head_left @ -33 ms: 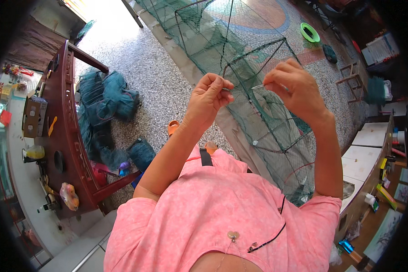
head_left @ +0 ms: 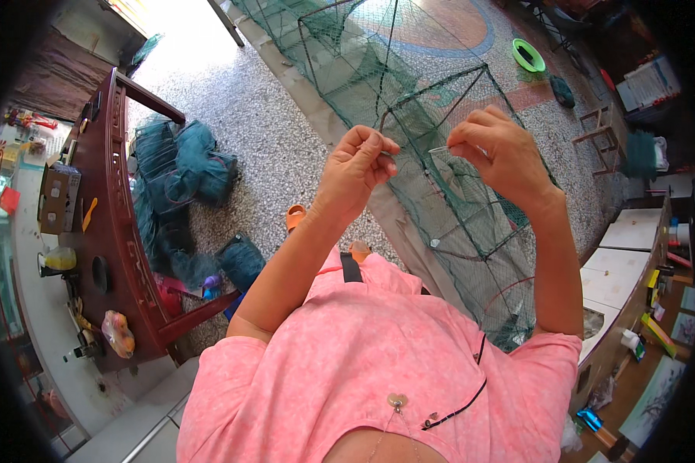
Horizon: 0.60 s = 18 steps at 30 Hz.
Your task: The person repairs a large mesh fishing trap by hand, threading thin cords through the netting to mend gaps and secure the structure while sitting on the floor.
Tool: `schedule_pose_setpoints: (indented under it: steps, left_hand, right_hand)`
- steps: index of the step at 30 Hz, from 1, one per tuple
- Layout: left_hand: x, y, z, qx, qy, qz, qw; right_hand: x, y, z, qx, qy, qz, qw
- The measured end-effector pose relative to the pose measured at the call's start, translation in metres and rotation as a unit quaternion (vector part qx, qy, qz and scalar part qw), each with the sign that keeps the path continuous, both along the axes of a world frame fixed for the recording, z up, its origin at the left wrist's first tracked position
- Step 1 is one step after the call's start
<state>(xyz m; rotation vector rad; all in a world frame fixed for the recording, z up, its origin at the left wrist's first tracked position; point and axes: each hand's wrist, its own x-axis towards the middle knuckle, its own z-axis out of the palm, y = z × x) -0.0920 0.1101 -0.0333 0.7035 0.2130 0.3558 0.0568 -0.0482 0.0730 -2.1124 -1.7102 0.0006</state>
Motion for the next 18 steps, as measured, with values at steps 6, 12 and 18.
schedule_pose_setpoints:
  steps: [6,12,18]
  left_hand:
    - [-0.003,-0.014,-0.012,0.033,0.057,-0.017,0.998]
    - [-0.005,-0.017,-0.014,0.054,0.080,-0.014,0.995]
    - [-0.004,-0.019,-0.025,-0.117,0.072,-0.027,0.990]
  right_hand:
    - [0.004,0.005,-0.020,-0.012,0.030,0.001,0.999]
    - [0.003,0.010,-0.028,0.010,0.075,0.029,0.997]
    - [0.003,0.014,-0.035,0.038,0.076,0.059,0.995]
